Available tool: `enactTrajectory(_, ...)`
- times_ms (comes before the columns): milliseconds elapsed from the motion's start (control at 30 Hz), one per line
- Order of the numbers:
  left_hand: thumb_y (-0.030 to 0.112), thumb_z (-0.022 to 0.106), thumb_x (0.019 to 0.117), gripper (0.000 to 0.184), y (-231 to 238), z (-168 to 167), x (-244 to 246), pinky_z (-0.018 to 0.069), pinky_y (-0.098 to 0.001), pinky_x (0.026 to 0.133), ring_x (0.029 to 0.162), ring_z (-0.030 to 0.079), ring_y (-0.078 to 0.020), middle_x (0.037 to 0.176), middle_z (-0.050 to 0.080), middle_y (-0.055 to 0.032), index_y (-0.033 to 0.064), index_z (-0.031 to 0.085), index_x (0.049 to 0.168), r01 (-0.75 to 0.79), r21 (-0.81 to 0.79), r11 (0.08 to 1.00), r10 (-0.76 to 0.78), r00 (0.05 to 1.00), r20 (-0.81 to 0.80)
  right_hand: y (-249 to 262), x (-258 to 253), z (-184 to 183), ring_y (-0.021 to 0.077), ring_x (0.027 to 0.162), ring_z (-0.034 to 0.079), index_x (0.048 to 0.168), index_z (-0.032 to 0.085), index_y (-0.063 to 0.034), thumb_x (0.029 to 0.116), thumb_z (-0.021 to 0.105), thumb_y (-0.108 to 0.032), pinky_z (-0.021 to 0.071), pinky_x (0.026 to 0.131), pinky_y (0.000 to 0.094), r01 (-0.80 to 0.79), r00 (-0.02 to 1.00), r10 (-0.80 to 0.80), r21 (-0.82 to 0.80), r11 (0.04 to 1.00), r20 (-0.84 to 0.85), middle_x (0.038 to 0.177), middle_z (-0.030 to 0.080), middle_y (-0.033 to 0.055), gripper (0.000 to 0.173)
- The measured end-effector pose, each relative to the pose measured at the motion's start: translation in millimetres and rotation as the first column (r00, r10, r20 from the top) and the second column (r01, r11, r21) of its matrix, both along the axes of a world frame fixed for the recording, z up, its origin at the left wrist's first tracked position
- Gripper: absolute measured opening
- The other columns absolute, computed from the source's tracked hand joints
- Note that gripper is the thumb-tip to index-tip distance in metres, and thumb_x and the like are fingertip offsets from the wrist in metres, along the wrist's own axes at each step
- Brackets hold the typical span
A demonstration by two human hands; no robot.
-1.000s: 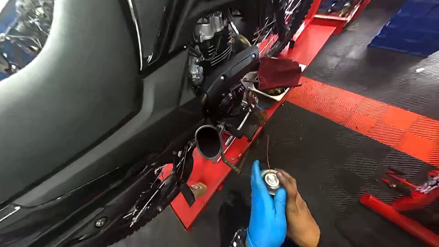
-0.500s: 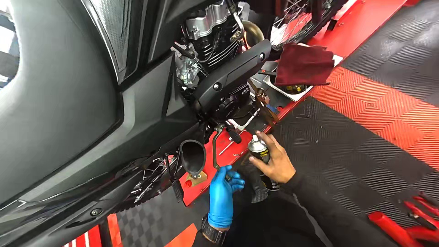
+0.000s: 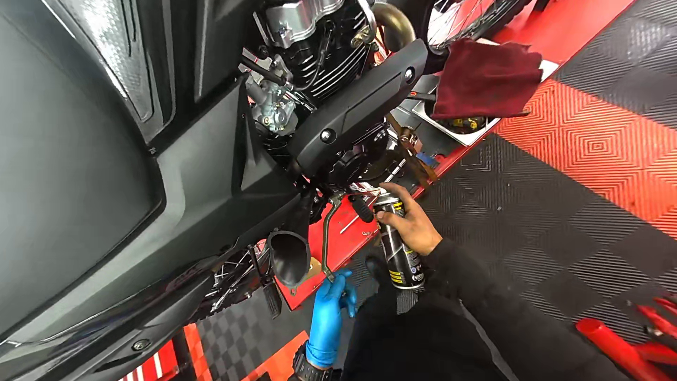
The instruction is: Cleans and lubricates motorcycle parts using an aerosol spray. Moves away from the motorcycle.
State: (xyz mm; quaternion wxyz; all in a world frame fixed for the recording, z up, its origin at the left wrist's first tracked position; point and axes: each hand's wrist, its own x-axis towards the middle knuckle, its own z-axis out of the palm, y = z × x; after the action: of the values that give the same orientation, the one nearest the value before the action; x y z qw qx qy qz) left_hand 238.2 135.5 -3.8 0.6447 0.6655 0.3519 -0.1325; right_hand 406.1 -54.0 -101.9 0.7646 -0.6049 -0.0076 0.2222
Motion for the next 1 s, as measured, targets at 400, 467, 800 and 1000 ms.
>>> enactTrajectory(400, 0.018, 0.032, 0.1113, 0.040, -9.1, 1.3, 3.4, 0.0472, -0.0276, 0.046, 0.050, 0.051, -0.0136, 0.068, 0.057, -0.0074, -0.0049, 0.059, 0.128, -0.036, -0.041, 0.999, 0.036, 0.999, -0.005, 3.5, 7.1, -5.5, 0.0282, 0.090, 0.072, 0.147, 0.050, -0.0252, 0.0884, 0.070, -0.023, 0.0632, 0.072, 0.0467, 0.035, 0.986, 0.000, 0.209, 0.977, -0.168, 0.116, 0.069, 0.0129, 0.062)
enactTrajectory(467, 0.018, 0.031, 0.1111, 0.040, -8.7, 1.1, 2.8, 0.0458, -0.0267, 0.046, 0.050, 0.050, -0.0130, 0.068, 0.057, -0.0076, -0.0048, 0.060, 0.128, -0.033, -0.043, 0.999, 0.033, 0.999, -0.002, 2.4, 7.7, -5.8, 0.0284, 0.090, 0.072, 0.148, 0.049, -0.0262, 0.0892, 0.069, -0.022, 0.0632, 0.071, 0.0464, 0.022, 0.984, 0.017, 0.217, 0.976, -0.177, 0.117, 0.069, 0.0131, 0.062)
enactTrajectory(800, 0.018, 0.032, 0.1110, 0.040, -7.3, 0.0, 3.8, 0.0463, -0.0270, 0.046, 0.050, 0.050, -0.0130, 0.068, 0.057, -0.0080, -0.0044, 0.060, 0.129, -0.053, -0.063, 0.997, 0.053, 0.999, -0.004, -4.1, 8.4, -10.4, 0.0327, 0.086, 0.072, 0.147, 0.049, -0.0246, 0.0909, 0.067, -0.020, 0.0633, 0.068, 0.0484, 0.025, 0.970, 0.047, 0.288, 0.957, -0.240, 0.114, 0.068, 0.0188, 0.059)
enactTrajectory(1000, 0.018, 0.032, 0.1112, 0.040, -7.9, 1.6, 3.7, 0.0482, -0.0277, 0.048, 0.052, 0.052, -0.0136, 0.070, 0.058, -0.0087, -0.0046, 0.060, 0.130, -0.044, -0.075, 0.996, 0.044, 0.999, -0.009, -1.6, 6.7, -13.1, 0.0331, 0.084, 0.071, 0.149, 0.047, -0.0255, 0.0922, 0.066, -0.021, 0.0631, 0.067, 0.0496, 0.012, 0.968, 0.062, 0.295, 0.956, -0.242, 0.113, 0.068, 0.0187, 0.060)
